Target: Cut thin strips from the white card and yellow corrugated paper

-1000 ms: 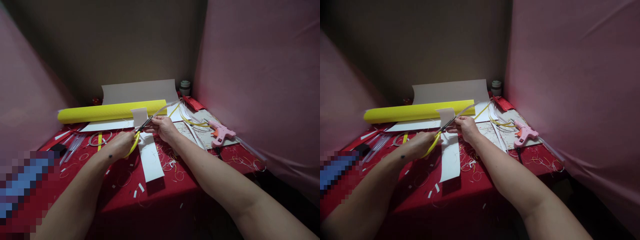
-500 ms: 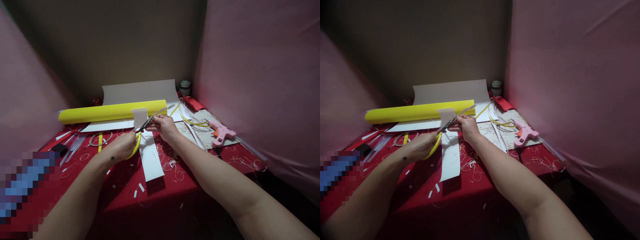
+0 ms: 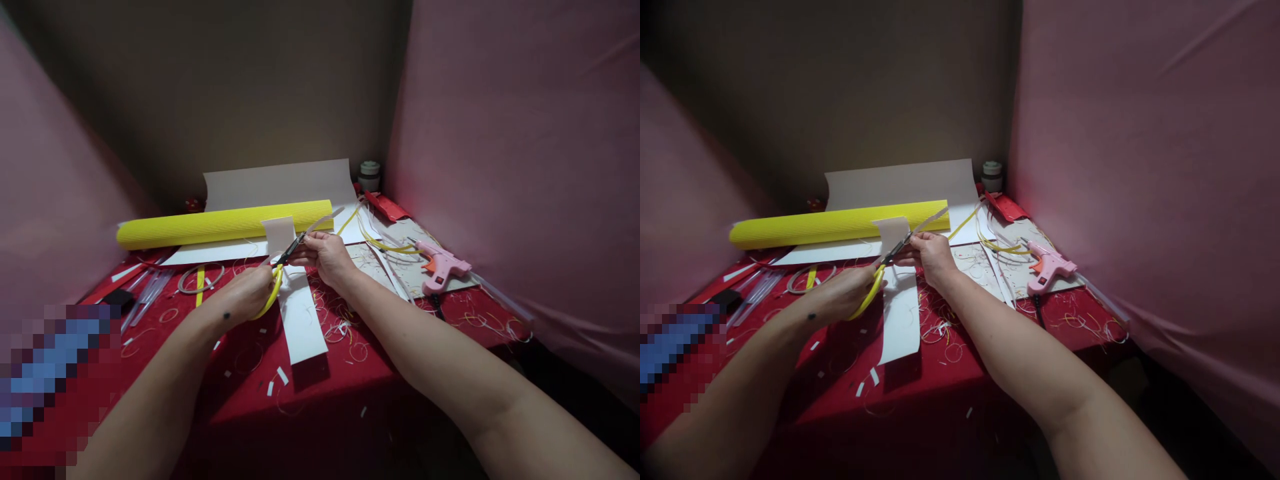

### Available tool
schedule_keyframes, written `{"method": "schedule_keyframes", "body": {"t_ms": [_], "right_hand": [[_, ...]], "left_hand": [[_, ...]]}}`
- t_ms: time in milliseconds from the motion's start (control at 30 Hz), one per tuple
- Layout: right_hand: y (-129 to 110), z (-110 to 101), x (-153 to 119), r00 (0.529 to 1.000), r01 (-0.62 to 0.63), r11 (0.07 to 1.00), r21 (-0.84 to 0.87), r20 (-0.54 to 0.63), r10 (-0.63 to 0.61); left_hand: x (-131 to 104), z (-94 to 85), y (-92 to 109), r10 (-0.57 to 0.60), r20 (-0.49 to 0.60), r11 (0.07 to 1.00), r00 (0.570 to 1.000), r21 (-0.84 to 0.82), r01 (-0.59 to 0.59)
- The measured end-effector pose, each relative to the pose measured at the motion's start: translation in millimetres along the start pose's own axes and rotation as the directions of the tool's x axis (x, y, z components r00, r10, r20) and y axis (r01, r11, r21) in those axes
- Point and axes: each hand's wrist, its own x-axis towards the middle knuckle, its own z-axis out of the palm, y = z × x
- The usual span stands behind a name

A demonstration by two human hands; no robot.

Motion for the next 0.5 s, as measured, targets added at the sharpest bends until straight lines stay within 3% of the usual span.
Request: {"method": "schedule_keyframes", "body": {"t_ms": [133, 233, 500], "right_hand": [[1.5, 0.3, -0.3, 1.000, 0.006, 1.000, 0.014, 0.003, -0.006], [0.5, 0.3, -0.7, 1.000, 0.007, 1.000, 0.015, -0.001, -0.007], [2.2, 3.1, -4.0, 0.999, 0.006, 0.999, -0.033, 0.044, -0.004]], "left_hand": [[1.0, -2.8, 2.4, 0.091, 0.055, 0.983, 0.994, 0.153, -0.098], [0.3, -5.9, 5.0, 0.055, 0.079, 0.969, 0.995, 0.237, -0.072], [-3.0, -6.0, 4.5, 0.076, 0.035, 0.994, 0.996, 0.076, -0.078]]}}
